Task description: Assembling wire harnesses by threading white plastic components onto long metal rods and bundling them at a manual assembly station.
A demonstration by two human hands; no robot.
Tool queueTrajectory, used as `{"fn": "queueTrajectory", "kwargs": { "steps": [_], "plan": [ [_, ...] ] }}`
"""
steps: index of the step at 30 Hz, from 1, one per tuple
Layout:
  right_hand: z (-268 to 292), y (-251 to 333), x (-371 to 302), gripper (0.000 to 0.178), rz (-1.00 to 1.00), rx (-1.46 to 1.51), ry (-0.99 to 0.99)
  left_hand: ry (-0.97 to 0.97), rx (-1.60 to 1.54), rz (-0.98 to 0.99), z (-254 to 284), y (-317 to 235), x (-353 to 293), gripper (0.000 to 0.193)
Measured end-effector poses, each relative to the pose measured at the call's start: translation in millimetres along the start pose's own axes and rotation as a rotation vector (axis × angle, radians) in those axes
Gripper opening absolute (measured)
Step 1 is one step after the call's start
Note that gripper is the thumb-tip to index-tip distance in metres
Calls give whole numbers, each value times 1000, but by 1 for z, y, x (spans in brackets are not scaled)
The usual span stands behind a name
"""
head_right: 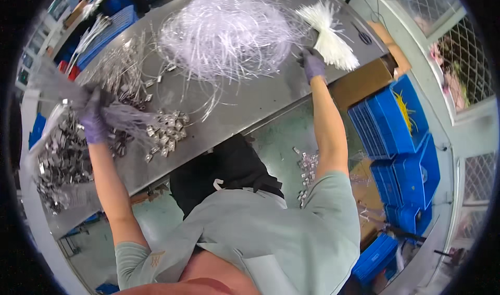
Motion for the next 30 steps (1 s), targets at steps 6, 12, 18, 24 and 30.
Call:
{"fn": "queueTrajectory", "kwargs": {
  "steps": [6, 12, 18, 24, 30],
  "plan": [
    [139, -94, -16, 39, 41, -370, -389, 67, -1, -40, -16, 5, 4, 17],
    [142, -115, 17, 32, 120, -641, -349, 141, -14, -29, 0, 11, 7, 22],
    [116, -95, 31, 43, 73, -806, -333, 137, -57, -5, -5, 11, 5, 15],
    [108, -82, 39, 41, -44, -929, -318, 146, -43, -51, -11, 7, 2, 12],
    [115, -92, 39, 40, 58, -960, -273, 85, 21, -48, -14, 8, 2, 13]
  ]
}}
Point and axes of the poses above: each hand's wrist, its own x-axis towards the middle knuckle, its own z-axis out of the back of the hand, y = z × x, the point moved 3 cm from there along x, towards the middle knuckle, and after that the axes turned 8 degrees about z, right-handed, at the moved point
